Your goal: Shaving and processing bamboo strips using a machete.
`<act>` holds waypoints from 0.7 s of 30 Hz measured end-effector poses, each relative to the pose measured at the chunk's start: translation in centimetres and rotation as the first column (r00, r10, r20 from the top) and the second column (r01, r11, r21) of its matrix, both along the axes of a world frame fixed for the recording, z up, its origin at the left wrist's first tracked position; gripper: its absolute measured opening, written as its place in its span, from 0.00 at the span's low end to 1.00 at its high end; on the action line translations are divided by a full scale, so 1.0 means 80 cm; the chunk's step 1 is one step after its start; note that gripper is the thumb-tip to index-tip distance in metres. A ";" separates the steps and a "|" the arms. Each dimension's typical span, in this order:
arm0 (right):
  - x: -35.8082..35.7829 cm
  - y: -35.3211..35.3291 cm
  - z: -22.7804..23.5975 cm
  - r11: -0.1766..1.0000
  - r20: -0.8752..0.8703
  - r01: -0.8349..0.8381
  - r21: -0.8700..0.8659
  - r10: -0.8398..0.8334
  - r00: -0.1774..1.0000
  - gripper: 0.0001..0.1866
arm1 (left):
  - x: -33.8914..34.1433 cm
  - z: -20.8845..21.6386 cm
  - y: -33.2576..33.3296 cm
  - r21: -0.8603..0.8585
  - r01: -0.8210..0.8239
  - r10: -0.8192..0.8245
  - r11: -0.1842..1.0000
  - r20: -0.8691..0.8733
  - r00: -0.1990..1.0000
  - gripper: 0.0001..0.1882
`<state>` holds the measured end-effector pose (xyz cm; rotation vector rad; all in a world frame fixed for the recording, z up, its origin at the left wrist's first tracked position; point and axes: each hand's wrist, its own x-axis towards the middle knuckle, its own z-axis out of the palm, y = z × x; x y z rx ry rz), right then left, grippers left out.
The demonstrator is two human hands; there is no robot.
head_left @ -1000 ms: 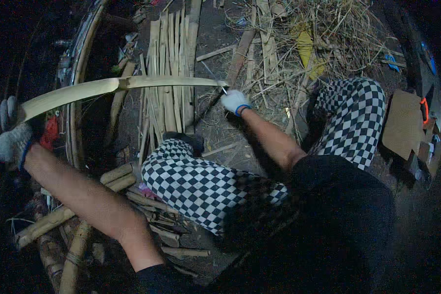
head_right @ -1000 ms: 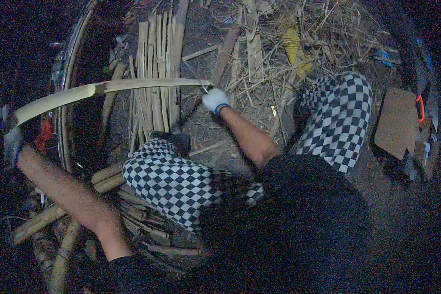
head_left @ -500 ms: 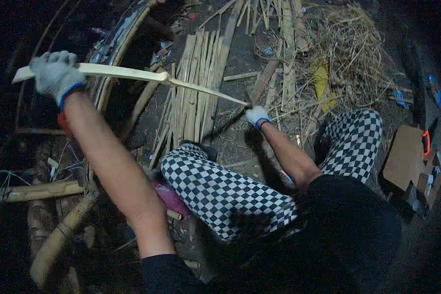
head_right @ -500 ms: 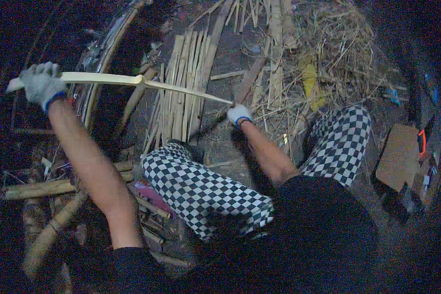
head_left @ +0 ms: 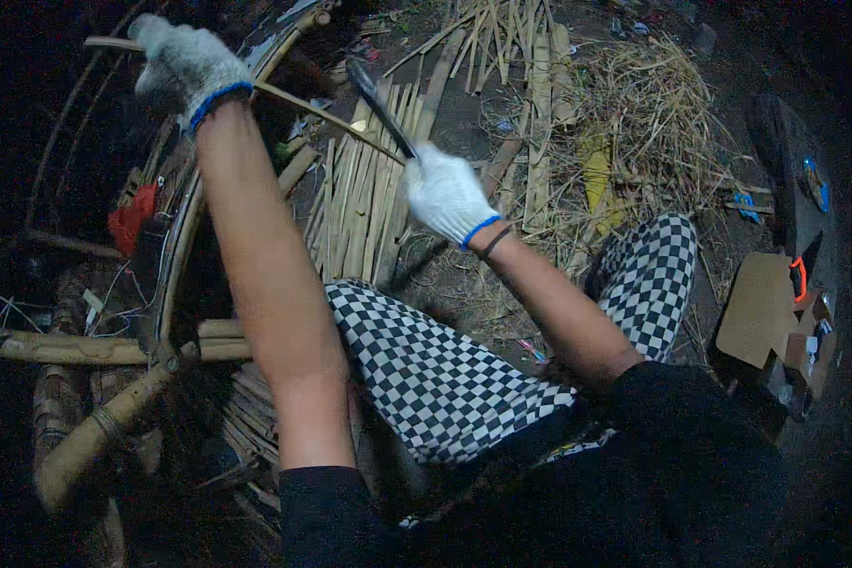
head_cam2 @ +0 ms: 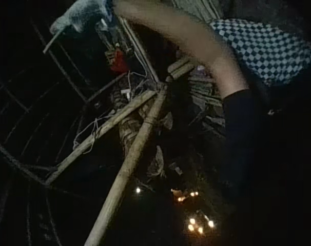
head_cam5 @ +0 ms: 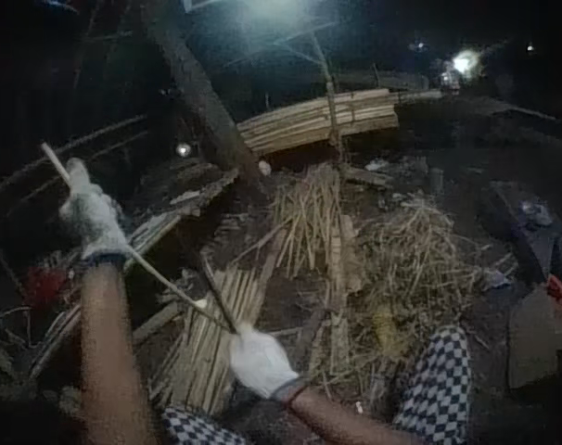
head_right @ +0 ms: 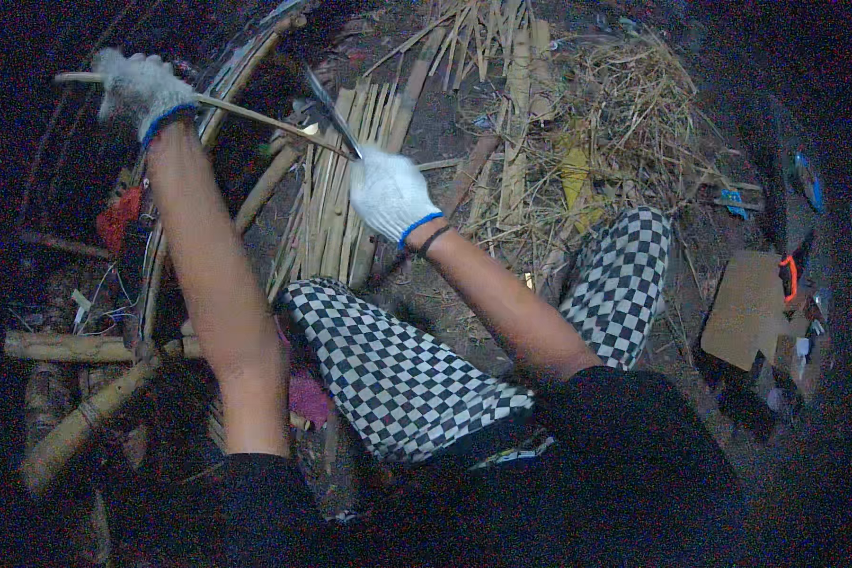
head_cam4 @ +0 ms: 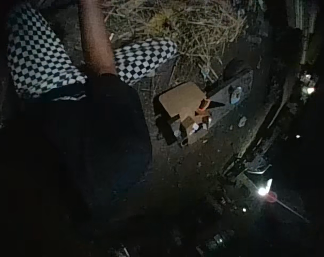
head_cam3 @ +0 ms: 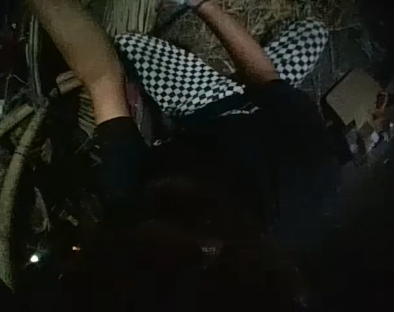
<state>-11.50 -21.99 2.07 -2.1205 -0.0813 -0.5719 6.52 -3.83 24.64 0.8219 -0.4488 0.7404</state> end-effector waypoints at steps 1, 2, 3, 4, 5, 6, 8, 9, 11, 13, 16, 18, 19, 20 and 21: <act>-0.002 0.008 -0.005 0.996 0.016 -0.084 -0.035 0.085 0.996 0.10 | -0.026 0.020 -0.005 -0.263 0.259 -0.234 0.929 0.123 0.964 0.20; 0.000 0.013 -0.010 0.984 0.028 -0.162 -0.076 0.164 0.986 0.10 | -0.050 0.036 -0.012 -0.465 0.511 -0.416 0.723 0.297 0.859 0.18; 0.002 0.016 0.002 0.986 -0.029 -0.159 -0.045 0.157 0.987 0.10 | -0.069 0.050 -0.012 -0.569 0.707 -0.513 0.419 0.495 0.702 0.17; 0.002 0.012 0.026 0.983 0.061 -0.164 -0.077 0.169 0.984 0.11 | -0.079 0.061 -0.008 -0.563 0.824 -0.512 0.057 0.692 0.508 0.17; -0.005 0.012 0.045 0.990 0.135 -0.141 0.007 0.139 0.981 0.11 | -0.087 0.070 -0.006 -0.452 0.835 -0.412 -0.314 0.857 0.309 0.17; -0.013 0.014 0.060 0.990 0.200 -0.115 0.082 0.096 0.975 0.10 | -0.089 0.076 0.000 -0.247 0.728 -0.218 -0.640 0.966 0.136 0.18; -0.017 0.024 0.077 0.988 0.237 -0.069 0.141 0.034 0.971 0.10 | -0.087 0.086 0.014 -0.235 0.649 -0.144 -0.723 0.971 0.191 0.18; -0.022 0.029 0.079 0.979 0.258 -0.017 0.202 -0.036 0.965 0.11 | -0.086 0.087 0.018 -0.217 0.556 -0.077 -0.802 0.962 0.263 0.19; -0.019 0.041 0.041 0.985 0.189 0.018 0.170 -0.051 0.981 0.11 | -0.088 0.086 -0.010 -0.229 0.597 -0.087 -0.769 0.962 0.257 0.19; -0.018 0.048 -0.016 0.997 -0.018 -0.068 -0.023 0.068 0.998 0.12 | -0.093 0.079 -0.029 -0.247 0.647 -0.098 -0.722 0.961 0.258 0.18; -0.003 0.032 -0.014 0.988 0.078 -0.150 -0.032 0.152 0.985 0.10 | -0.110 0.073 -0.038 -0.284 0.646 -0.131 -0.708 0.952 0.275 0.19; -0.008 0.027 0.031 0.992 -0.082 -0.119 0.045 0.123 0.989 0.10 | -0.117 0.073 -0.030 -0.317 0.655 -0.160 -0.686 0.944 0.289 0.19; -0.019 0.031 0.057 0.990 0.003 -0.109 0.090 0.110 0.994 0.11 | -0.102 0.067 -0.018 -0.187 0.708 -0.152 -0.681 0.982 0.113 0.20; -0.026 0.039 0.069 0.985 0.086 -0.107 0.137 0.096 0.992 0.11 | -0.089 0.070 0.000 -0.191 0.715 -0.154 -0.672 0.981 0.118 0.20; -0.028 0.046 0.068 0.984 0.082 -0.112 0.138 0.101 0.992 0.11 | -0.078 0.074 0.016 -0.257 0.700 -0.178 -0.666 0.966 0.185 0.21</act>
